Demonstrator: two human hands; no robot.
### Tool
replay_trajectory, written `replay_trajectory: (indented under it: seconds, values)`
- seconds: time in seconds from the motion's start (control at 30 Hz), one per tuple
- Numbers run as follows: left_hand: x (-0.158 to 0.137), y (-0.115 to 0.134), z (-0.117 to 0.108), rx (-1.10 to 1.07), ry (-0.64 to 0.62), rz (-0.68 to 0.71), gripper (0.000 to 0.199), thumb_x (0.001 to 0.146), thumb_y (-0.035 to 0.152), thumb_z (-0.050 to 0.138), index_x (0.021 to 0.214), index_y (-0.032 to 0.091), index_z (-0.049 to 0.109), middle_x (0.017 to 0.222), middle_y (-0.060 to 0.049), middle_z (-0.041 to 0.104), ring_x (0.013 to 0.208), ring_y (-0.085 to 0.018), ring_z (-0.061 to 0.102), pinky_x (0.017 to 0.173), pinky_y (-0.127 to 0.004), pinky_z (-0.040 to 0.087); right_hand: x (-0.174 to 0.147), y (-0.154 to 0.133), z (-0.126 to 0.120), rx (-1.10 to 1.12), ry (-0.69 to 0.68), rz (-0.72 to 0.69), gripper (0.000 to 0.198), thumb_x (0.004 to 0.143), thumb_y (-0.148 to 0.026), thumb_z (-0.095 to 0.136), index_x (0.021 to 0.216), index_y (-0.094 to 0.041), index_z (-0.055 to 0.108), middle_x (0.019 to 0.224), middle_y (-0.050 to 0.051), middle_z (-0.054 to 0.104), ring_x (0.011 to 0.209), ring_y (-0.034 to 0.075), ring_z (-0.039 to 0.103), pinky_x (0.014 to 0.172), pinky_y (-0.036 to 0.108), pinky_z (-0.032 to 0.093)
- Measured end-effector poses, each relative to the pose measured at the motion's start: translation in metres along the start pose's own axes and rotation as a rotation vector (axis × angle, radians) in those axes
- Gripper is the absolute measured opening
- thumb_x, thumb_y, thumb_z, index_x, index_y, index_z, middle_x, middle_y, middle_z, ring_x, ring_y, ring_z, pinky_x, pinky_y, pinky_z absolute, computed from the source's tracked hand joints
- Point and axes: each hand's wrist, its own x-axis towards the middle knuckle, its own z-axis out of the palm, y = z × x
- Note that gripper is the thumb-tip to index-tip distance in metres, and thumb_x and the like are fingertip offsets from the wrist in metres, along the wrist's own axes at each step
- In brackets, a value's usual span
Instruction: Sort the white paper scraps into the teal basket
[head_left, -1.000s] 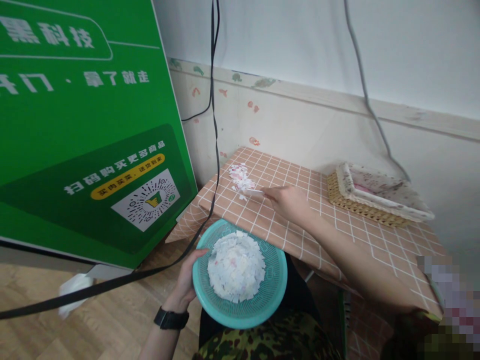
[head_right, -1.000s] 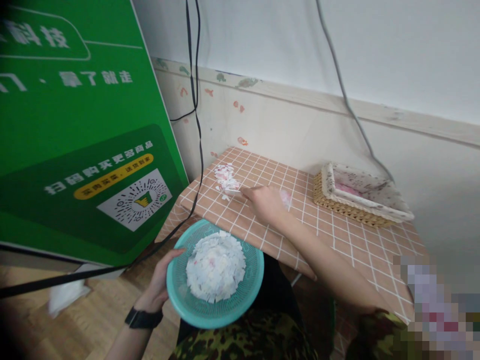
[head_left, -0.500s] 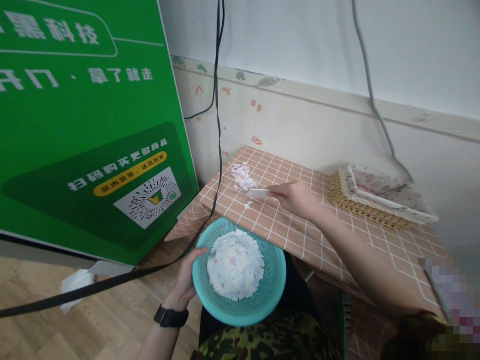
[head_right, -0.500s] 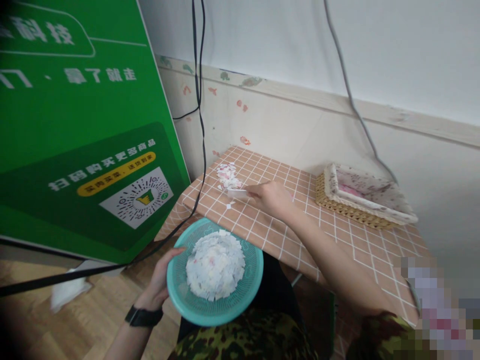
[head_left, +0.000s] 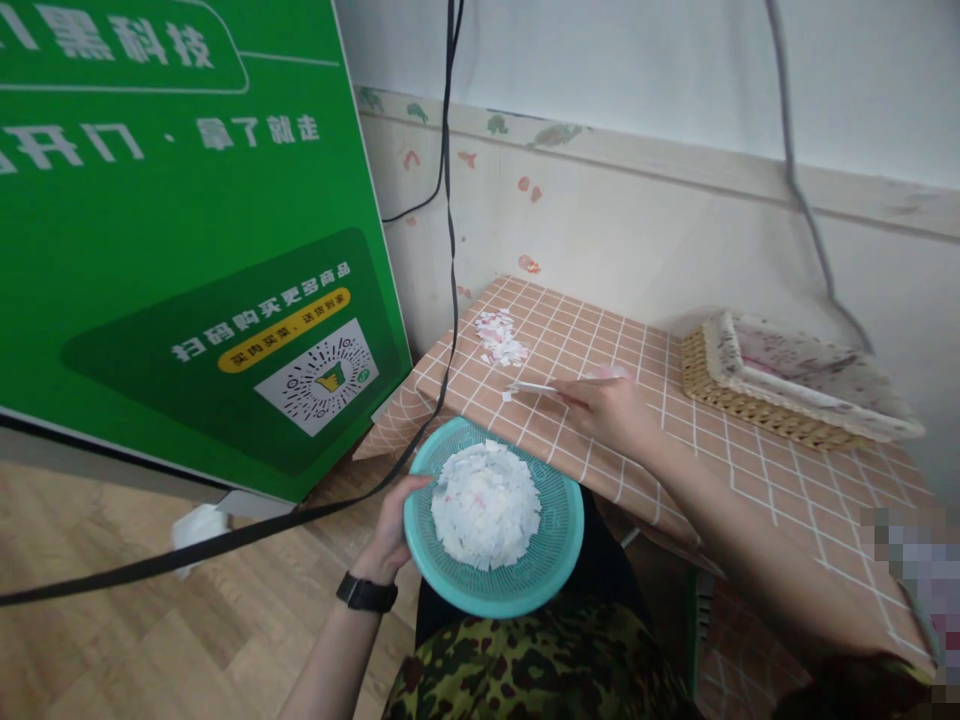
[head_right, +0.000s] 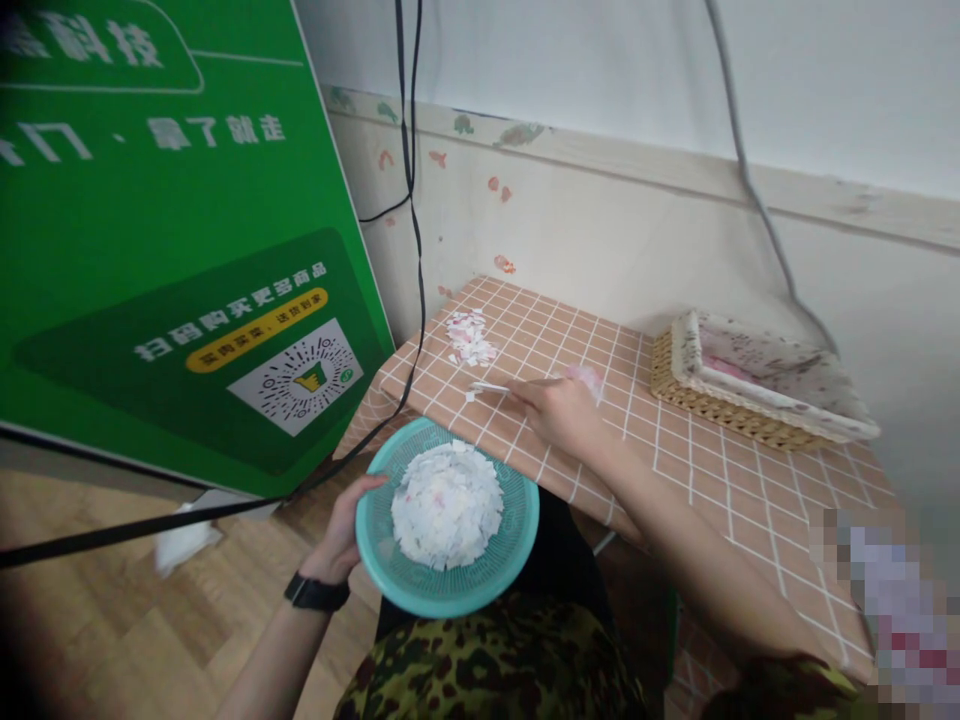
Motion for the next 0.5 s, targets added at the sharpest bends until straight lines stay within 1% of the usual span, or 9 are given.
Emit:
replay_trajectory:
  seconds: [0.13, 0.27, 0.33, 0.43, 0.5]
  values:
    - [0.001, -0.005, -0.009, -0.007, -0.020, -0.003, 0.018, 0.071, 0.019, 0.060, 0.080, 0.007, 0.072, 0.070, -0.011, 0.075, 0.060, -0.023, 0.068, 0.065, -0.035, 0.054, 0.001, -0.004, -0.001, 0.015, -0.015, -0.018, 0.028, 0.090, -0.024, 0.047, 0.106, -0.022, 0.069, 0.084, 0.004, 0.073, 0.069, 0.016, 0.065, 0.059, 0.026, 0.040]
    - [0.000, -0.007, -0.018, -0.031, 0.009, 0.033, 0.016, 0.069, 0.016, 0.058, 0.075, 0.008, 0.070, 0.066, -0.010, 0.074, 0.057, -0.022, 0.067, 0.062, -0.034, 0.054, -0.002, -0.005, -0.001, 0.114, -0.038, -0.102, 0.026, 0.090, -0.023, 0.048, 0.106, -0.020, 0.069, 0.095, 0.006, 0.072, 0.079, 0.017, 0.067, 0.066, 0.026, 0.046]
    - [-0.002, -0.007, -0.021, -0.049, 0.018, 0.066, 0.016, 0.069, 0.015, 0.058, 0.075, 0.008, 0.070, 0.067, -0.010, 0.074, 0.058, -0.022, 0.068, 0.062, -0.034, 0.054, -0.008, -0.007, -0.003, 0.164, -0.040, -0.146, 0.025, 0.090, -0.022, 0.049, 0.104, -0.019, 0.069, 0.098, 0.007, 0.072, 0.082, 0.018, 0.067, 0.068, 0.027, 0.048]
    - [-0.004, -0.007, -0.023, -0.078, 0.010, 0.109, 0.018, 0.068, 0.015, 0.058, 0.079, 0.007, 0.071, 0.071, -0.010, 0.075, 0.062, -0.023, 0.068, 0.064, -0.035, 0.055, -0.024, -0.016, -0.012, 0.272, -0.038, -0.192, 0.025, 0.091, -0.022, 0.048, 0.106, -0.020, 0.069, 0.096, 0.008, 0.072, 0.082, 0.018, 0.067, 0.070, 0.028, 0.050]
    - [-0.005, -0.007, -0.023, -0.094, 0.004, 0.118, 0.020, 0.069, 0.015, 0.058, 0.082, 0.007, 0.071, 0.072, -0.010, 0.075, 0.063, -0.023, 0.069, 0.064, -0.034, 0.055, -0.037, -0.026, -0.021, 0.378, -0.086, -0.226, 0.026, 0.091, -0.022, 0.049, 0.109, -0.021, 0.067, 0.098, 0.007, 0.071, 0.083, 0.016, 0.066, 0.071, 0.027, 0.050]
